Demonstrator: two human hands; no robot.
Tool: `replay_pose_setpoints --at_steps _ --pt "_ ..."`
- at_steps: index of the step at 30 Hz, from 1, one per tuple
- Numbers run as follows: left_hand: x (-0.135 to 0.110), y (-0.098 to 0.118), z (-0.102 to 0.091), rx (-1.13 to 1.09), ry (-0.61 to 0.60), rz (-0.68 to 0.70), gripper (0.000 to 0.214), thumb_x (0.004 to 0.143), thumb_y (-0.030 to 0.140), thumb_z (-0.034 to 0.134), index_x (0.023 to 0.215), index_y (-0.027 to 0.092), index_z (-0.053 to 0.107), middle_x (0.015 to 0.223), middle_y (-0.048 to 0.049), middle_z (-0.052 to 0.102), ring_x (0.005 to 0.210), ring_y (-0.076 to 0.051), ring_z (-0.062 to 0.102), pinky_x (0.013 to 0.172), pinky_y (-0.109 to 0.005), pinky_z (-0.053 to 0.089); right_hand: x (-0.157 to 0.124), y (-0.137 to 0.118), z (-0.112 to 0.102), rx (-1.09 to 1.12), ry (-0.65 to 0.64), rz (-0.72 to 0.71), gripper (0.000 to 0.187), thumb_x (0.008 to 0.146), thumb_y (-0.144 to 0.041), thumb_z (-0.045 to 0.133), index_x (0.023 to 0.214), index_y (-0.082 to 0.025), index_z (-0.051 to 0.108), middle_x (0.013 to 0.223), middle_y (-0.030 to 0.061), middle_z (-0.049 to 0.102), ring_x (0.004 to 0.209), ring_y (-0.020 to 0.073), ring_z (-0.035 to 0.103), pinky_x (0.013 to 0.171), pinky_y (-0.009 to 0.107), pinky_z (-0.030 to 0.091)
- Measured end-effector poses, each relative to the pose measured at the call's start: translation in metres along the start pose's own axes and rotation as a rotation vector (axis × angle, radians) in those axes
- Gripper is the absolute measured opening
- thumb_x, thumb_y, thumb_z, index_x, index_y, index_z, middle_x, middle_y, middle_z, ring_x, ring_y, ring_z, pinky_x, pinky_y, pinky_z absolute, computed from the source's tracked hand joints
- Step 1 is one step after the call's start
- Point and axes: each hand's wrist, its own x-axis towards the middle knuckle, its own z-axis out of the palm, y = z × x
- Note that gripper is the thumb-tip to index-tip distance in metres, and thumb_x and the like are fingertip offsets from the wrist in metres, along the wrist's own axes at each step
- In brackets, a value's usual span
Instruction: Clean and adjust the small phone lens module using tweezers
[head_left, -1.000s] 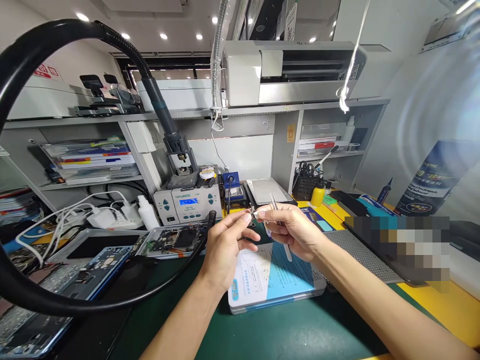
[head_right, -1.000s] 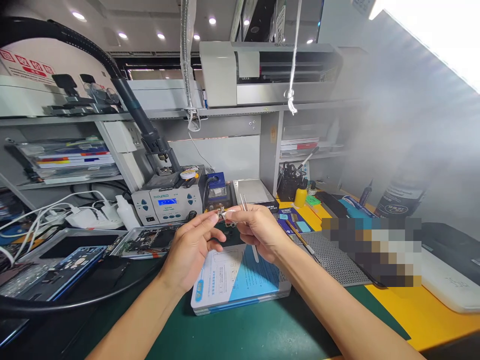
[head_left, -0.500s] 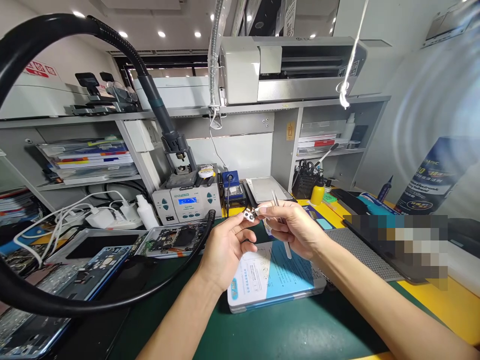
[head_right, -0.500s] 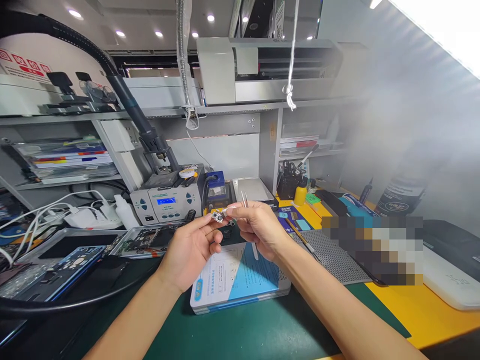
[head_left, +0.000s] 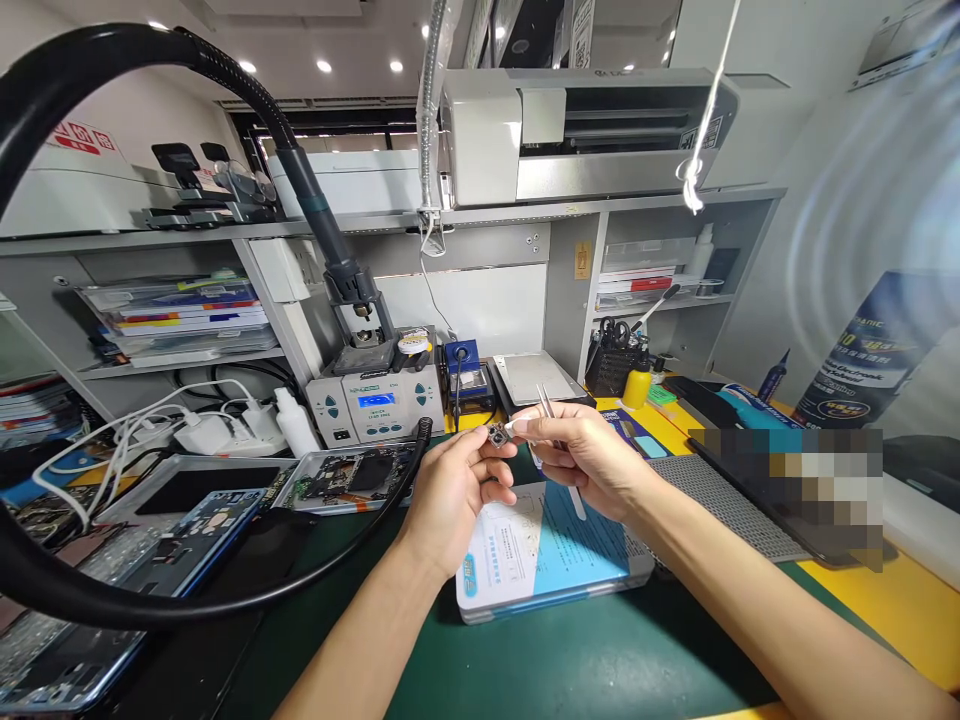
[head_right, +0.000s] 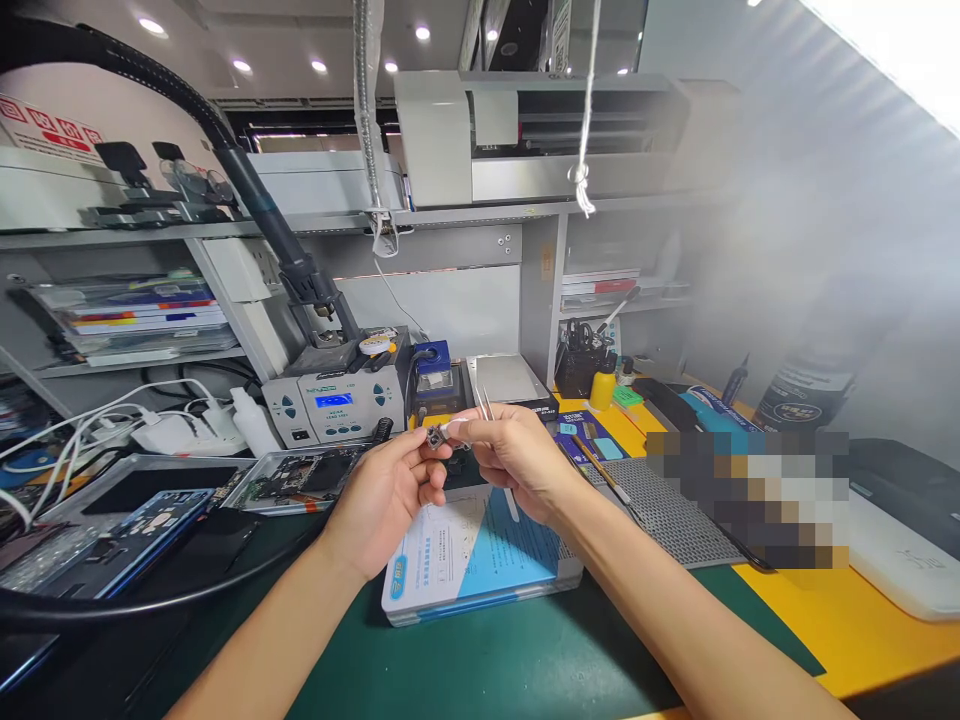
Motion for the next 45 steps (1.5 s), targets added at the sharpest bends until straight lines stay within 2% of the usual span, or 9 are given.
replay_pose_setpoints --at_steps 11,17,20,25,29,33,38,42,45 --pt "0.001 -0.004 0.000 0.135 0.044 0.073 0.027 0.079 0.038 0.075 0.080 0.011 0.070 0.071 -0.0040 0.068 0.049 -0.010 0.056 0.042 -0.023 0.052 0.000 0.001 0.000 -0.057 -0.016 0.051 0.019 0.069 -0.028 0.077 0.080 -0.017 0.067 0.048 -0.0116 0.031 0.045 0.0063 0.012 0.041 0.025 0.006" --pt "0.004 0.001 -0.004 0.196 0.240 0.151 0.022 0.075 0.033 0.073 0.072 0.012 0.067 0.061 -0.0015 0.067 0.043 -0.009 0.055 0.043 -0.022 0.050 0.003 -0.002 -0.007 -0.106 -0.032 0.020 0.023 0.071 -0.035 0.079 0.070 -0.017 0.066 0.050 -0.0098 0.032 0.047 0.0069 0.012 0.042 0.027 0.006" --pt "0.006 0.005 -0.010 0.207 0.287 0.175 0.021 0.073 0.031 0.073 0.074 0.011 0.069 0.060 -0.0021 0.067 0.042 -0.009 0.054 0.043 -0.022 0.050 0.003 -0.003 -0.013 -0.347 -0.013 -0.040 0.030 0.075 -0.044 0.076 0.065 -0.018 0.064 0.048 -0.0086 0.032 0.045 0.0081 0.019 0.043 0.027 0.011" --pt "0.010 0.007 -0.018 0.247 0.255 0.188 0.025 0.074 0.036 0.074 0.077 0.012 0.069 0.065 -0.0035 0.069 0.045 -0.010 0.056 0.045 -0.023 0.053 0.007 -0.002 -0.026 -0.765 -0.034 -0.093 0.038 0.075 -0.044 0.072 0.053 -0.020 0.052 0.050 -0.0059 0.036 0.048 0.0097 0.026 0.047 0.028 0.016" --pt "0.013 0.006 -0.022 0.280 0.242 0.203 0.024 0.075 0.036 0.074 0.074 0.013 0.068 0.066 -0.0026 0.067 0.044 -0.010 0.055 0.043 -0.023 0.051 0.013 -0.003 -0.037 -0.925 -0.054 -0.059 0.032 0.074 -0.040 0.070 0.052 -0.019 0.059 0.050 -0.0040 0.040 0.051 0.0113 0.029 0.049 0.029 0.019" --pt "0.012 0.006 -0.021 0.292 0.229 0.195 0.022 0.077 0.034 0.072 0.074 0.013 0.067 0.067 -0.0033 0.066 0.044 -0.010 0.056 0.042 -0.024 0.052 0.013 -0.006 -0.043 -0.961 -0.114 -0.045 0.028 0.075 -0.040 0.070 0.058 -0.018 0.068 0.054 -0.0019 0.046 0.055 0.0135 0.034 0.053 0.029 0.024" --pt "0.010 0.005 -0.019 0.297 0.206 0.192 0.019 0.079 0.031 0.069 0.075 0.013 0.067 0.069 -0.0040 0.067 0.045 -0.010 0.057 0.043 -0.024 0.052 0.007 -0.010 -0.041 -0.932 -0.273 -0.017 0.036 0.078 -0.043 0.068 0.052 -0.020 0.058 0.054 -0.0045 0.038 0.055 0.0119 0.027 0.054 0.029 0.020" --pt "0.009 0.003 -0.018 0.305 0.171 0.174 0.019 0.078 0.031 0.069 0.075 0.012 0.066 0.070 -0.0056 0.069 0.045 -0.011 0.058 0.044 -0.024 0.052 0.006 -0.009 -0.040 -0.918 -0.379 -0.017 0.036 0.079 -0.041 0.068 0.053 -0.019 0.055 0.057 -0.0039 0.041 0.057 0.0120 0.030 0.054 0.029 0.022" --pt "0.007 0.002 -0.017 0.318 0.149 0.151 0.020 0.078 0.031 0.069 0.074 0.012 0.067 0.070 -0.0066 0.070 0.044 -0.011 0.059 0.043 -0.023 0.050 0.011 -0.006 -0.044 -0.901 -0.251 -0.043 0.032 0.080 -0.040 0.067 0.057 -0.018 0.060 0.058 -0.0033 0.044 0.056 0.0117 0.033 0.054 0.028 0.024"
